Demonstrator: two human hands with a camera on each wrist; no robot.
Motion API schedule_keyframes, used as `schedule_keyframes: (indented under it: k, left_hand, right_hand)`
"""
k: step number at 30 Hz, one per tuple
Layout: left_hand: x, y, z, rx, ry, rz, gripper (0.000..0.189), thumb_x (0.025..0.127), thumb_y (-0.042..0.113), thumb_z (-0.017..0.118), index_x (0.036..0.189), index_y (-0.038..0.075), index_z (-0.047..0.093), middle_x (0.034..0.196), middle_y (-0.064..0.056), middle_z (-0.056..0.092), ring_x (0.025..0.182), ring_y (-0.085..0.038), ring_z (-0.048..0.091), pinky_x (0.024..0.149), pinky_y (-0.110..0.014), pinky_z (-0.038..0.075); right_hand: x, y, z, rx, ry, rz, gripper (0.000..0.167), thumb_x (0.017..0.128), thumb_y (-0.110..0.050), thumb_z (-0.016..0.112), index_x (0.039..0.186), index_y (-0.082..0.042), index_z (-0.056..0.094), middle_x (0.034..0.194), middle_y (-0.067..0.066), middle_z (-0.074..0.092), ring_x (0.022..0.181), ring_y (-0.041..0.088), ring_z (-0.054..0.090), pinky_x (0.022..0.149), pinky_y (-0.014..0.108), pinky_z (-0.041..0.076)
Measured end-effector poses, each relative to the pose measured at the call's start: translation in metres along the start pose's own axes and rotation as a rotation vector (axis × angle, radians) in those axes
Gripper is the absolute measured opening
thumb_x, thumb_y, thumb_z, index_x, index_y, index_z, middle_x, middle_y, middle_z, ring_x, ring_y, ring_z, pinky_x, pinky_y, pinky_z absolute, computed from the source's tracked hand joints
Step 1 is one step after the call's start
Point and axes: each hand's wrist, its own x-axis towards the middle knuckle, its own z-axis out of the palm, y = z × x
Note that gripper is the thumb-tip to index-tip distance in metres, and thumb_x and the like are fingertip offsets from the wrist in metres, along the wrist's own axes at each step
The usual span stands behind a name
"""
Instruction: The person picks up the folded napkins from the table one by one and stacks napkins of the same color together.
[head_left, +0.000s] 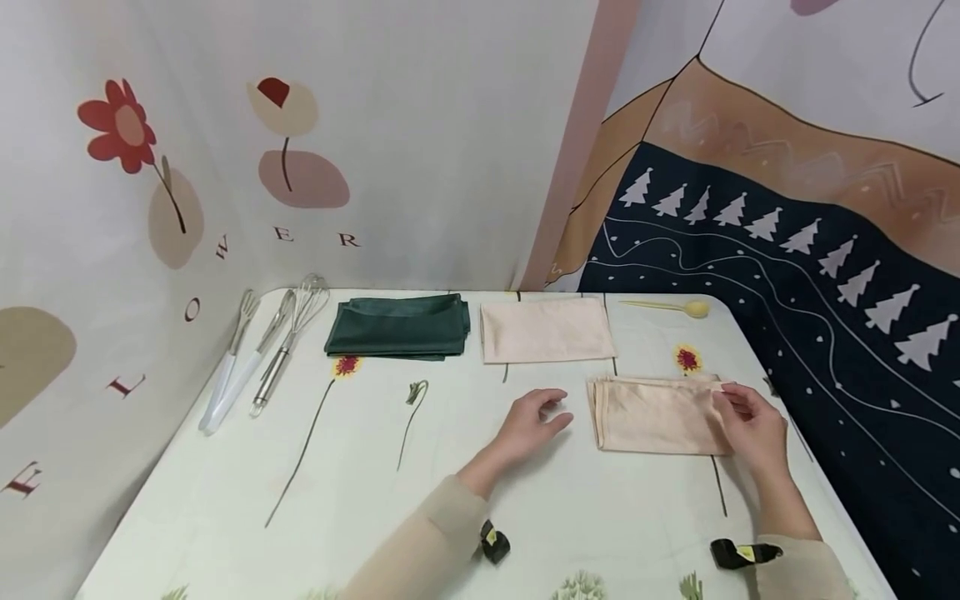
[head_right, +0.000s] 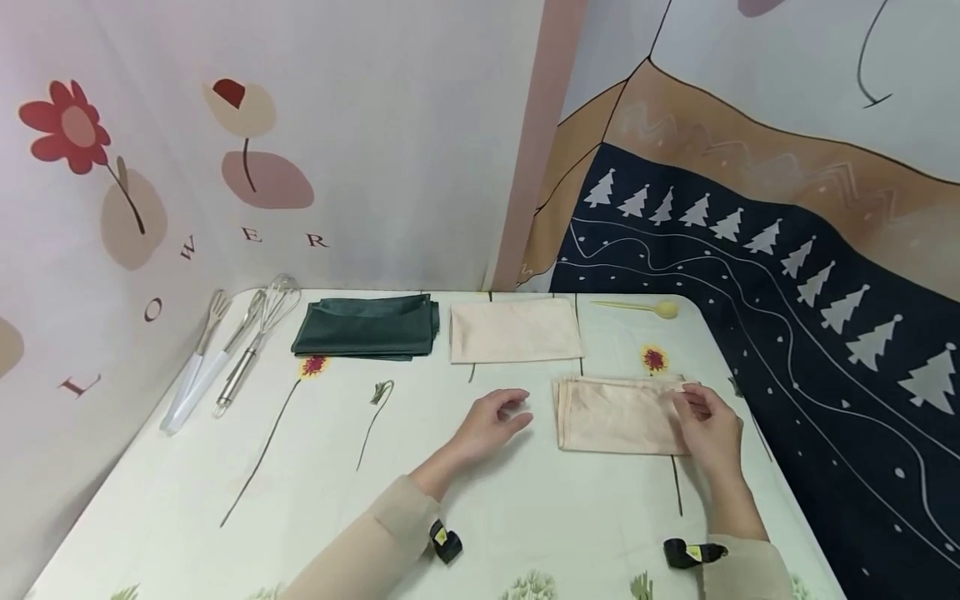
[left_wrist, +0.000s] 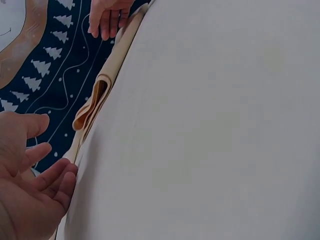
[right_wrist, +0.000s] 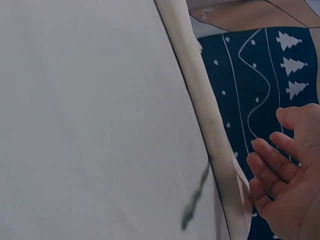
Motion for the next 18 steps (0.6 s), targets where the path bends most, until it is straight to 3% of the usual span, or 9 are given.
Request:
schedule_keyframes:
  k: [1, 4, 6, 8, 10, 12, 15, 18]
  left_hand:
    - [0.002, 0.002, 0.003, 0.0, -0.004, -0.001, 0.039, 0.099, 0.023, 0.069, 0.132, 0.005, 0.064, 0.124, -0.008, 0.067, 0.111, -0.02, 0.063, 0.091, -0.028, 0.053]
    - [0.008, 0.007, 0.01, 0.005, -0.016, -0.015, 0.039, 0.098, 0.023, 0.07, 0.132, 0.005, 0.065, 0.121, -0.008, 0.068, 0.109, -0.019, 0.064, 0.091, -0.027, 0.053]
    - [0.011, 0.012, 0.015, 0.001, -0.026, -0.026, 0.04, 0.097, 0.023, 0.07, 0.132, 0.005, 0.065, 0.121, -0.009, 0.069, 0.109, -0.019, 0.065, 0.091, -0.026, 0.053]
    - [0.013, 0.016, 0.018, -0.013, -0.042, -0.037, 0.041, 0.097, 0.022, 0.071, 0.133, 0.004, 0.064, 0.121, -0.01, 0.069, 0.109, -0.019, 0.066, 0.092, -0.025, 0.052]
    - [0.015, 0.02, 0.021, -0.043, -0.07, -0.062, 0.042, 0.097, 0.023, 0.07, 0.135, 0.005, 0.063, 0.123, -0.01, 0.069, 0.111, -0.02, 0.066, 0.094, -0.025, 0.052]
    - [0.016, 0.023, 0.024, -0.09, -0.097, -0.101, 0.044, 0.097, 0.025, 0.069, 0.136, 0.005, 0.062, 0.123, -0.009, 0.069, 0.113, -0.02, 0.066, 0.093, -0.025, 0.053]
    - [0.017, 0.026, 0.029, -0.186, -0.115, -0.175, 0.046, 0.097, 0.026, 0.069, 0.138, 0.006, 0.06, 0.126, -0.009, 0.068, 0.116, -0.021, 0.065, 0.092, -0.026, 0.054]
    - [0.018, 0.029, 0.033, -0.342, -0.106, -0.246, 0.046, 0.097, 0.022, 0.069, 0.137, 0.003, 0.059, 0.128, -0.011, 0.067, 0.115, -0.022, 0.066, 0.089, -0.029, 0.057]
  right_hand:
    - [0.001, 0.002, -0.001, -0.008, 0.001, 0.007, 0.034, 0.098, -0.024, 0.066, 0.122, 0.0, 0.068, 0.088, -0.027, 0.057, 0.08, -0.015, 0.05, 0.073, 0.006, 0.04]
    - [0.005, 0.008, -0.005, -0.043, -0.004, 0.051, 0.038, 0.099, -0.028, 0.064, 0.125, -0.001, 0.067, 0.095, -0.014, 0.067, 0.091, -0.002, 0.057, 0.077, 0.01, 0.041]
    - [0.006, 0.01, -0.009, -0.073, -0.01, 0.093, 0.042, 0.1, -0.032, 0.062, 0.129, -0.001, 0.064, 0.114, 0.005, 0.068, 0.107, 0.015, 0.06, 0.087, 0.021, 0.045]
    - [0.007, 0.012, -0.013, -0.091, -0.02, 0.126, 0.046, 0.101, -0.033, 0.059, 0.132, 0.001, 0.06, 0.134, 0.024, 0.057, 0.124, 0.036, 0.052, 0.098, 0.037, 0.044]
    - [0.006, 0.014, -0.017, -0.109, -0.053, 0.156, 0.052, 0.102, -0.035, 0.056, 0.137, 0.003, 0.055, 0.142, 0.029, 0.046, 0.131, 0.046, 0.045, 0.101, 0.05, 0.04]
    - [0.006, 0.016, -0.02, -0.119, -0.085, 0.176, 0.056, 0.101, -0.036, 0.056, 0.14, 0.004, 0.05, 0.144, 0.032, 0.04, 0.134, 0.049, 0.041, 0.101, 0.052, 0.039]
    - [0.005, 0.019, -0.024, -0.147, -0.137, 0.197, 0.062, 0.101, -0.039, 0.055, 0.145, 0.004, 0.044, 0.146, 0.032, 0.04, 0.132, 0.048, 0.046, 0.093, 0.044, 0.043]
    - [0.006, 0.02, -0.027, -0.169, -0.17, 0.207, 0.069, 0.101, -0.042, 0.056, 0.148, 0.004, 0.039, 0.145, 0.032, 0.044, 0.129, 0.046, 0.049, 0.089, 0.041, 0.044]
